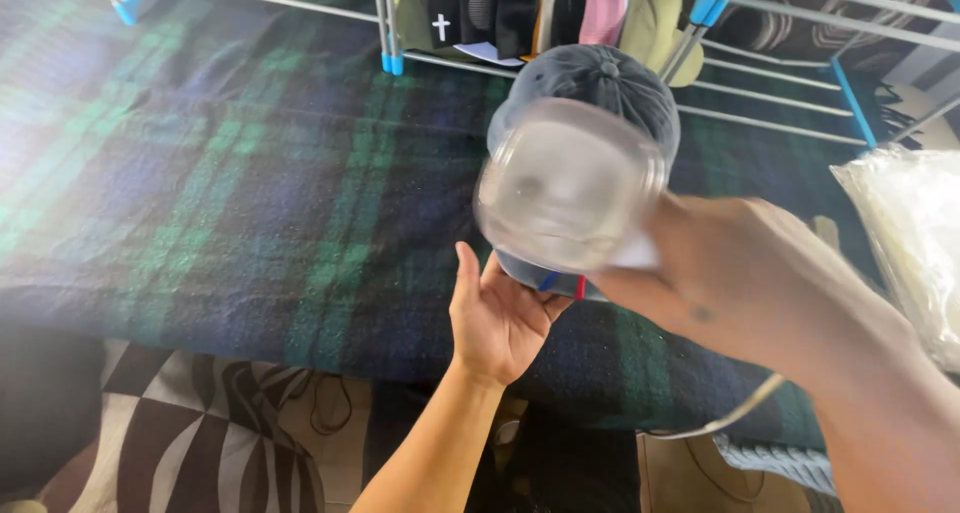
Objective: Using a hair dryer and a brush to steam, clean, and shape baseball caps on a wooden head form.
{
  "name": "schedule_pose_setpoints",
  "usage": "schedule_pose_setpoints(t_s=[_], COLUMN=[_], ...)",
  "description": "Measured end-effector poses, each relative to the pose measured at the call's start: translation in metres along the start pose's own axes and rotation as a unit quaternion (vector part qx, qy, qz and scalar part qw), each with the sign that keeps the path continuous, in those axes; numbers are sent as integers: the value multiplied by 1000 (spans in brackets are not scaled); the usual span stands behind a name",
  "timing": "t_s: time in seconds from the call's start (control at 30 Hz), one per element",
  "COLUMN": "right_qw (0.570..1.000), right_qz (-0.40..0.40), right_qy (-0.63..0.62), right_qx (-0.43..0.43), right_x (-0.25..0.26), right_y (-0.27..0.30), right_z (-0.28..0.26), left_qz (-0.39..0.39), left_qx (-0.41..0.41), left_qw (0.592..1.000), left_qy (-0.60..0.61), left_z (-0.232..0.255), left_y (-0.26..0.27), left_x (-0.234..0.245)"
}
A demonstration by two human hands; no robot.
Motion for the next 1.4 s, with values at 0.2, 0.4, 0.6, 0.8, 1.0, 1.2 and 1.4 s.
schedule_pose_setpoints(t_s=[0.2,0.4,0.6,0.8,1.0,1.2,1.4], right_qw=[996,994,989,985,990,990,984], right_qz=[-55,-98,-143,-170,-141,-138,-178], right_qy=[43,30,23,4,7,16,18], right_qx=[53,34,27,-5,22,27,-22], right_x=[30,28,20,16,10,13,31], right_y=[-17,-18,-13,-7,-2,-2,-1], right_z=[-49,-54,-52,-37,-24,-19,-29], left_qz=[-51,-45,15,4,25,-47,-69], left_qx=[-16,-17,-8,-6,-1,-8,-17], left_qw=[996,995,998,998,995,993,994], left_qy=[71,85,67,61,96,106,84], left_z=[-11,-12,-15,-16,-18,-18,-15], left_y=[2,2,1,1,-1,-4,-3], left_x=[-11,-10,-6,-6,0,-3,-9])
Point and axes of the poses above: each hand's wrist, its own y-axis away from the middle knuckle, its own x-axis out of the back of the hand, z = x × y, the point moved 6 cm from there along -y, towards the middle knuckle, and after that the axes turned 3 degrees about x, right-handed, at the moved point
